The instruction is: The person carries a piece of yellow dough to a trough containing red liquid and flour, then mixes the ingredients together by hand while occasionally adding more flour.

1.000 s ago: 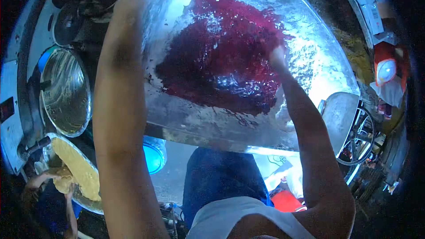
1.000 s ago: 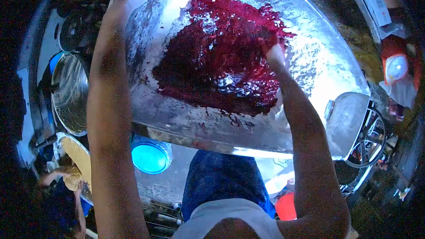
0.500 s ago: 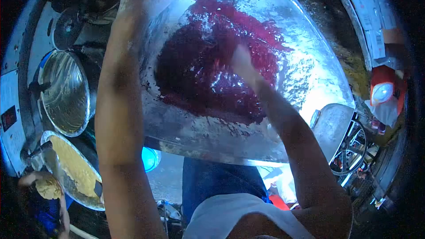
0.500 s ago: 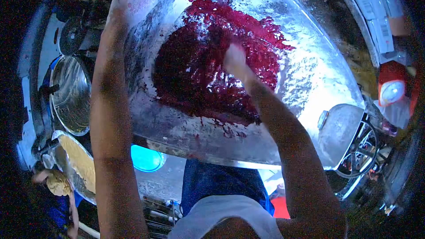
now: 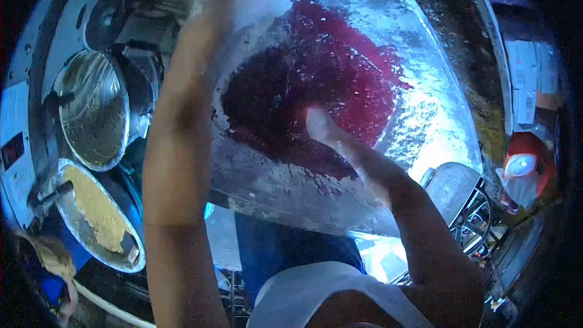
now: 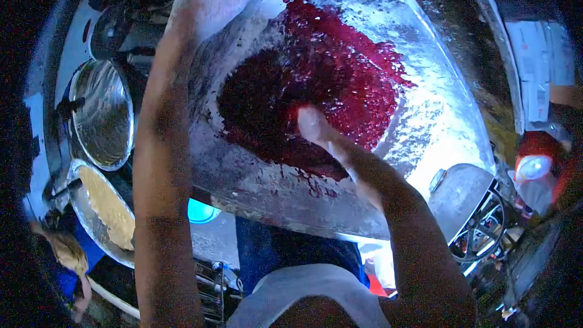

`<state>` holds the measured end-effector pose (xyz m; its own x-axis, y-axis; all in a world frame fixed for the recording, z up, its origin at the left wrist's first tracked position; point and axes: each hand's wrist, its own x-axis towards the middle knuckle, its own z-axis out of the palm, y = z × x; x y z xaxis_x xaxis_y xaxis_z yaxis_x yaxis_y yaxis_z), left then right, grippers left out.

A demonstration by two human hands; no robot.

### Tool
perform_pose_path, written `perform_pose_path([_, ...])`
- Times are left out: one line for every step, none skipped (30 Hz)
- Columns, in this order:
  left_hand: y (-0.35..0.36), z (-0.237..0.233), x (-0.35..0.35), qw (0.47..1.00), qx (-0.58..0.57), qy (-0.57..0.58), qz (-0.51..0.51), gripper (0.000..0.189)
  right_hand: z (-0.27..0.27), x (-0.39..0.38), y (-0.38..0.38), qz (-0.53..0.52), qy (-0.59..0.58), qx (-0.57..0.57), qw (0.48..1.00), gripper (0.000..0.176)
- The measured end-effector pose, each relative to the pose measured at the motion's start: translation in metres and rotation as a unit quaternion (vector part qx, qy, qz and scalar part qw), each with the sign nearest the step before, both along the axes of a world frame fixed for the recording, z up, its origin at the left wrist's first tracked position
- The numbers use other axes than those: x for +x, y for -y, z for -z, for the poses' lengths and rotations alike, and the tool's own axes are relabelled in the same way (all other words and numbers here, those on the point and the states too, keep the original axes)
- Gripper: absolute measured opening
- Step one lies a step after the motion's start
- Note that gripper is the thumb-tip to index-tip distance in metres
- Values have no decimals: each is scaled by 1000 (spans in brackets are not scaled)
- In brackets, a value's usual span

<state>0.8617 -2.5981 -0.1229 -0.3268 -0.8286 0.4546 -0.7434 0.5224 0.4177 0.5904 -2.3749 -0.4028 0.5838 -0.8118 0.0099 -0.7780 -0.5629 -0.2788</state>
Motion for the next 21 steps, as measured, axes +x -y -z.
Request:
perform_pose_path([-4,-7,0,1000,5,-6,12,21,-31,3,17,71,83,56,992,18])
perform_pose_path([-3,-16,-1,994,112,11,-6,19,-46,4,41,109,124,78,983,18])
perform_pose_path([0,-15,-1,996,85,-4,-3,18,-61,6,65,146,167,97,970,18])
perform_pose_path([-6,-15,-1,997,69,-18,-1,16,-52,4,107,160,153,98,970,19])
perform_pose_path([-11,-14,-2,997,78,-17,4,16,-45,3,144,175,139,103,969,20])
perform_pose_path([-10,-24,-6,977,202,-58,-34,15,-54,8,165,190,125,101,968,22])
perform_pose_path([-7,-30,-12,940,320,-98,-68,14,-54,17,180,175,63,101,977,22])
perform_pose_path([11,13,-9,747,407,-524,41,13,-43,30,177,143,-20,108,984,22])
perform_pose_path([2,0,-9,909,297,-293,-18,16,-21,39,164,114,-92,114,983,22])
perform_pose_path([-8,-16,-9,985,150,-41,-73,19,-4,52,143,81,-139,121,979,22])
perform_pose_path([6,-1,-1,981,188,-52,-8,28,10,64,112,57,-158,135,976,22])
perform_pose_path([19,14,9,971,224,-62,54,38,28,71,78,44,-157,153,975,22])
perform_pose_path([21,19,11,985,160,-50,44,41,34,70,50,47,-153,171,972,23])
perform_pose_path([21,23,12,994,95,-39,30,43,34,62,21,56,-149,193,968,23])
perform_pose_path([20,27,11,994,96,-48,36,43,29,47,-5,70,-148,211,964,23])
perform_pose_path([20,32,12,993,85,-72,32,42,14,25,-26,96,-158,228,956,23])
perform_pose_path([21,36,13,992,75,-94,25,41,-1,3,-41,137,-181,238,944,24])
perform_pose_path([22,33,14,992,75,-97,26,41,-19,-12,-45,176,-214,240,930,24])
perform_pose_path([26,37,15,989,102,-96,37,41,-38,-21,-36,216,-250,232,915,25])
perform_pose_path([25,32,15,986,130,-93,50,41,-54,-22,-20,250,-276,227,900,25])
perform_pose_path([25,28,12,986,129,-91,55,41,-49,-21,-3,299,-215,222,903,23])
